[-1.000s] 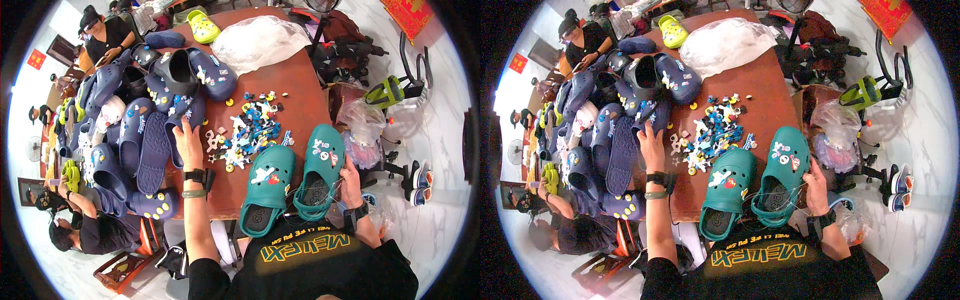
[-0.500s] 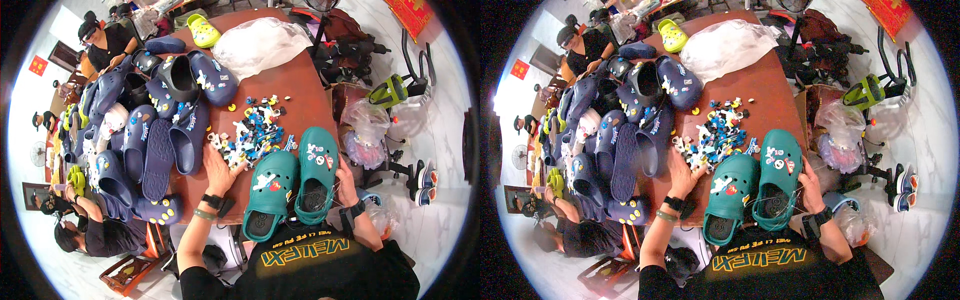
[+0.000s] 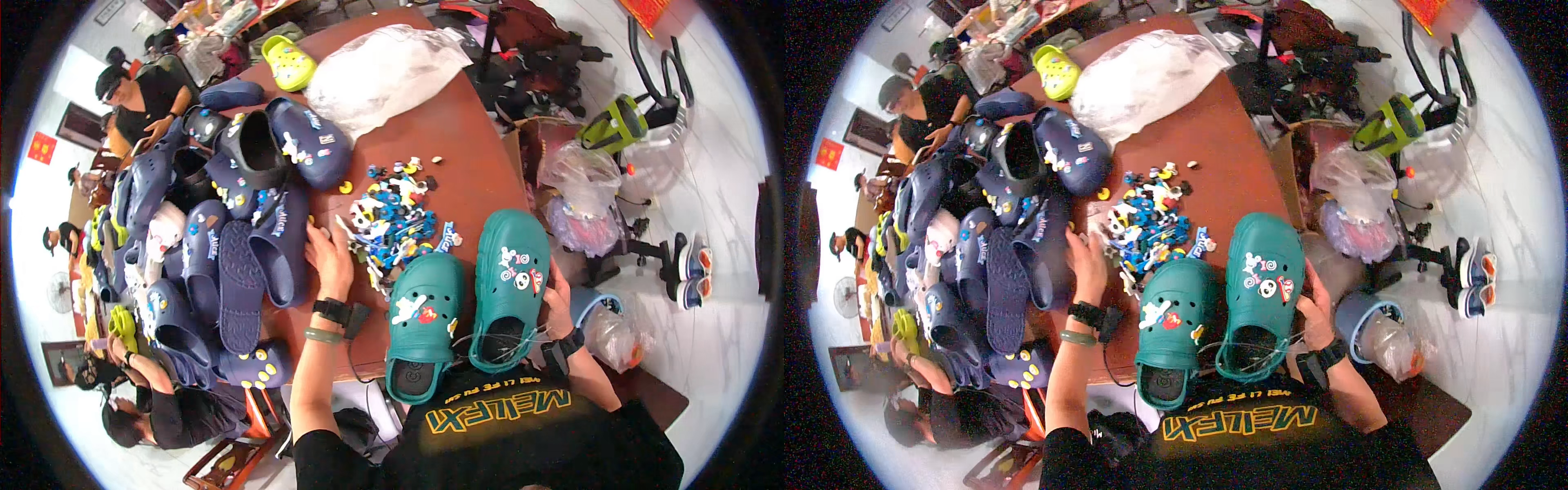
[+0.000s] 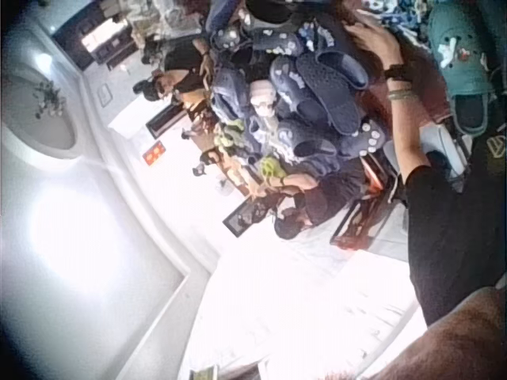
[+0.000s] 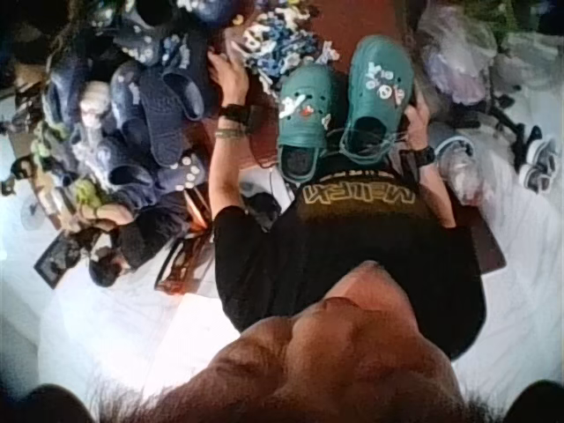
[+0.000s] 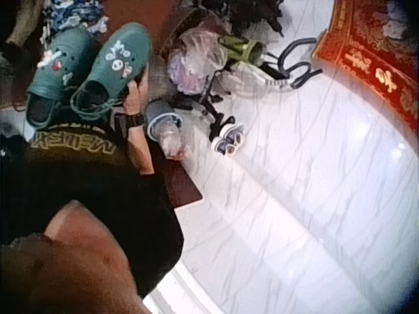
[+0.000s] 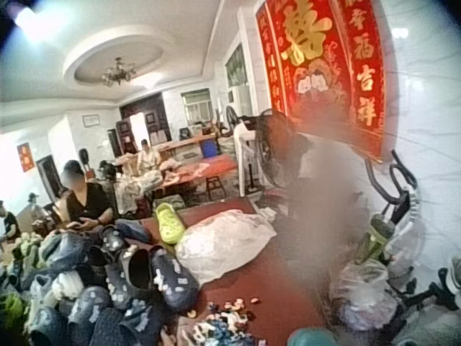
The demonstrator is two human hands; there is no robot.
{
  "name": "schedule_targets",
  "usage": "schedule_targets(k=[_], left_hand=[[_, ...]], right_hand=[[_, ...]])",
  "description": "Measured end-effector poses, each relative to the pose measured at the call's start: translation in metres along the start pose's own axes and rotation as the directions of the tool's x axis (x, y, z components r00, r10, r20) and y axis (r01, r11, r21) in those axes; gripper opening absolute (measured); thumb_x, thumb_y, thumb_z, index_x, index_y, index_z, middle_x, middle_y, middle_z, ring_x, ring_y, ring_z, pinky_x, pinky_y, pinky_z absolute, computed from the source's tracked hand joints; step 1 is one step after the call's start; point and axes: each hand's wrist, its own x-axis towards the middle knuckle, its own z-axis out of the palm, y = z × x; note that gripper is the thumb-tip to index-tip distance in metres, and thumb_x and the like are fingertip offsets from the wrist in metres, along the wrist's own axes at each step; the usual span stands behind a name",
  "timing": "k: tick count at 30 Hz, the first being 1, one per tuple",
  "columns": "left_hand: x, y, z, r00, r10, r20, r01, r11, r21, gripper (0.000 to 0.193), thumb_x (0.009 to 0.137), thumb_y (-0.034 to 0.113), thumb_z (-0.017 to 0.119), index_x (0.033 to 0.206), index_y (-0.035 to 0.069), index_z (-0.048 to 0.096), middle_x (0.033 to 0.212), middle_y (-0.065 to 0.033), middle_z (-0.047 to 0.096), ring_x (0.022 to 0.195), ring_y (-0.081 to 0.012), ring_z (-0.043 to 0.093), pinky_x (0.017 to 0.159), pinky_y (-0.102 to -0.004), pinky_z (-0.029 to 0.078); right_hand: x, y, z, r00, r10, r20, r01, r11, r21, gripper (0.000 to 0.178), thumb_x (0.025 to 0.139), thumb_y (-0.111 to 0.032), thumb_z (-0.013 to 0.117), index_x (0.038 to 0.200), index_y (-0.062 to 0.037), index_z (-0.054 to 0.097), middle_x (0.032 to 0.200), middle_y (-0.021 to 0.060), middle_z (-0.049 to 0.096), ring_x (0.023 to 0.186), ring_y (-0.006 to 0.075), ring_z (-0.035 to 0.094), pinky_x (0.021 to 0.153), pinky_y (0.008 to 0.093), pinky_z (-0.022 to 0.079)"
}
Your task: Applying decorative charms to the holes of foam clogs.
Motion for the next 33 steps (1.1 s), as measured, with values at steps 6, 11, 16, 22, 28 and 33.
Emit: schedule_targets(k=[6, 11, 16, 22, 28, 33], left_hand=[[0.015, 0.020, -0.014, 0.969, 0.229, 0.093, -0.189, 0.928, -0.321, 0.049, 0.101, 0.022, 0.042, 0.143, -0.002, 0.035, 0.141, -0.0252, 0.046, 0.136, -0.0373, 0.037, 0.114, -0.0410, 0.026], [0.018, 0.015, 0.010, 0.862, 0.408, 0.301, -0.258, 0.863, -0.434, 0.048, 0.100, 0.026, 0.047, 0.140, 0.000, 0.042, 0.144, -0.0211, 0.042, 0.138, -0.0376, 0.034, 0.115, -0.0431, 0.023], [-0.023, 0.038, -0.033, 0.785, 0.483, 0.388, -0.442, 0.876, -0.195, 0.086, 0.085, 0.038, 0.070, 0.150, 0.005, 0.026, 0.154, -0.0252, 0.025, 0.146, -0.0409, 0.017, 0.116, -0.0531, 0.016], [-0.050, 0.008, -0.038, 0.711, 0.478, 0.515, -0.609, 0.785, 0.114, 0.117, 0.064, 0.044, 0.084, 0.153, 0.008, 0.017, 0.156, -0.0276, 0.013, 0.145, -0.0446, 0.015, 0.113, -0.0606, 0.019], [-0.021, 0.001, -0.006, 0.785, 0.449, 0.426, -0.595, 0.738, 0.319, 0.109, 0.073, 0.053, 0.073, 0.154, 0.009, 0.015, 0.159, -0.0199, 0.015, 0.145, -0.0401, 0.019, 0.110, -0.0649, 0.021], [0.004, 0.014, 0.007, 0.839, 0.484, 0.249, -0.539, 0.800, 0.262, 0.104, 0.077, 0.050, 0.074, 0.153, 0.008, 0.017, 0.155, -0.0235, 0.022, 0.141, -0.0424, 0.025, 0.110, -0.0600, 0.026]], right_hand=[[-0.015, -0.004, -0.002, 0.989, 0.048, -0.141, -0.044, 0.999, 0.032, 0.076, 0.081, -0.015, 0.056, 0.149, 0.0040, 0.029, 0.144, 0.0133, 0.045, 0.128, 0.0215, 0.047, 0.109, 0.0339, 0.036], [-0.012, -0.001, 0.005, 0.997, 0.018, -0.075, -0.022, 0.998, -0.053, 0.068, 0.087, -0.014, 0.052, 0.149, 0.0020, 0.029, 0.143, 0.0110, 0.046, 0.127, 0.0190, 0.049, 0.107, 0.0310, 0.039], [-0.008, -0.007, -0.001, 0.997, 0.079, -0.013, -0.080, 0.995, -0.064, 0.064, 0.092, -0.011, 0.049, 0.150, 0.0020, 0.027, 0.145, 0.0106, 0.045, 0.129, 0.0186, 0.047, 0.109, 0.0309, 0.036], [0.014, -0.002, 0.009, 0.991, 0.103, 0.081, -0.084, 0.973, -0.216, 0.061, 0.097, -0.014, 0.047, 0.151, 0.0032, 0.024, 0.150, 0.0100, 0.038, 0.135, 0.0175, 0.038, 0.112, 0.0298, 0.029], [0.035, -0.015, 0.033, 0.965, 0.121, 0.231, -0.081, 0.981, -0.177, 0.062, 0.099, -0.019, 0.050, 0.152, 0.0004, 0.024, 0.150, 0.0070, 0.038, 0.136, 0.0158, 0.035, 0.114, 0.0303, 0.026], [0.045, -0.003, 0.064, 0.942, 0.128, 0.310, -0.088, 0.986, -0.142, 0.063, 0.098, -0.018, 0.053, 0.152, 0.0003, 0.024, 0.150, 0.0063, 0.035, 0.137, 0.0157, 0.032, 0.115, 0.0309, 0.022]])
